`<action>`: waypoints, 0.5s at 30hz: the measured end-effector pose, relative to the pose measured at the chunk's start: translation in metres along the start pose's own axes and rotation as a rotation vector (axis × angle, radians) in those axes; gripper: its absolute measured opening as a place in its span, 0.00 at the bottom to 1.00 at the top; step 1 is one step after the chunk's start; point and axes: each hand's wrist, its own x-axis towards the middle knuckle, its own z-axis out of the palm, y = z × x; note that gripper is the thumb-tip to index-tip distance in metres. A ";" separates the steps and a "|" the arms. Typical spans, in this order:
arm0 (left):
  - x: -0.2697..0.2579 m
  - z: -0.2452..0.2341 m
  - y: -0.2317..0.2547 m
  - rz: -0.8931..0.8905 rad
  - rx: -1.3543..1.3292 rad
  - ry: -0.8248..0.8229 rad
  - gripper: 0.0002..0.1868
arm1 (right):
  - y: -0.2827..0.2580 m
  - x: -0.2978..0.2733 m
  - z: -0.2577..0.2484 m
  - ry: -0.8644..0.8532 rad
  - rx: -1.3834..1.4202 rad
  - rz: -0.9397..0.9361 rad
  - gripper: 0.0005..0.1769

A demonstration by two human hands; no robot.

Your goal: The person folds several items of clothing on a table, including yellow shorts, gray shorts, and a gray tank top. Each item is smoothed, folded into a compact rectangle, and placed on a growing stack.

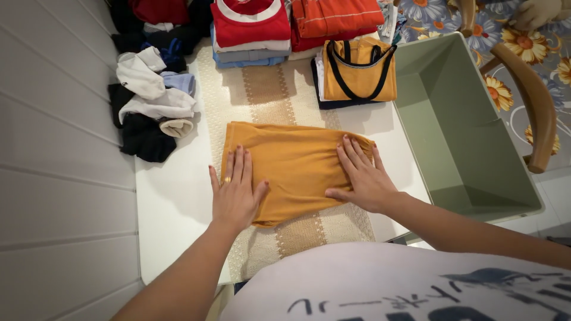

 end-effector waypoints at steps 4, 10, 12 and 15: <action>0.040 -0.006 0.026 0.124 -0.027 0.027 0.39 | -0.007 0.014 0.003 0.039 0.103 -0.011 0.53; 0.065 -0.008 0.084 0.433 -0.069 -0.084 0.35 | -0.018 0.024 0.013 0.088 0.322 0.019 0.44; 0.068 -0.014 0.084 0.414 -0.097 -0.160 0.37 | -0.011 0.019 0.014 0.071 0.253 0.048 0.46; 0.077 -0.020 0.068 0.193 -0.062 -0.264 0.31 | -0.002 0.015 0.016 0.145 0.279 0.051 0.43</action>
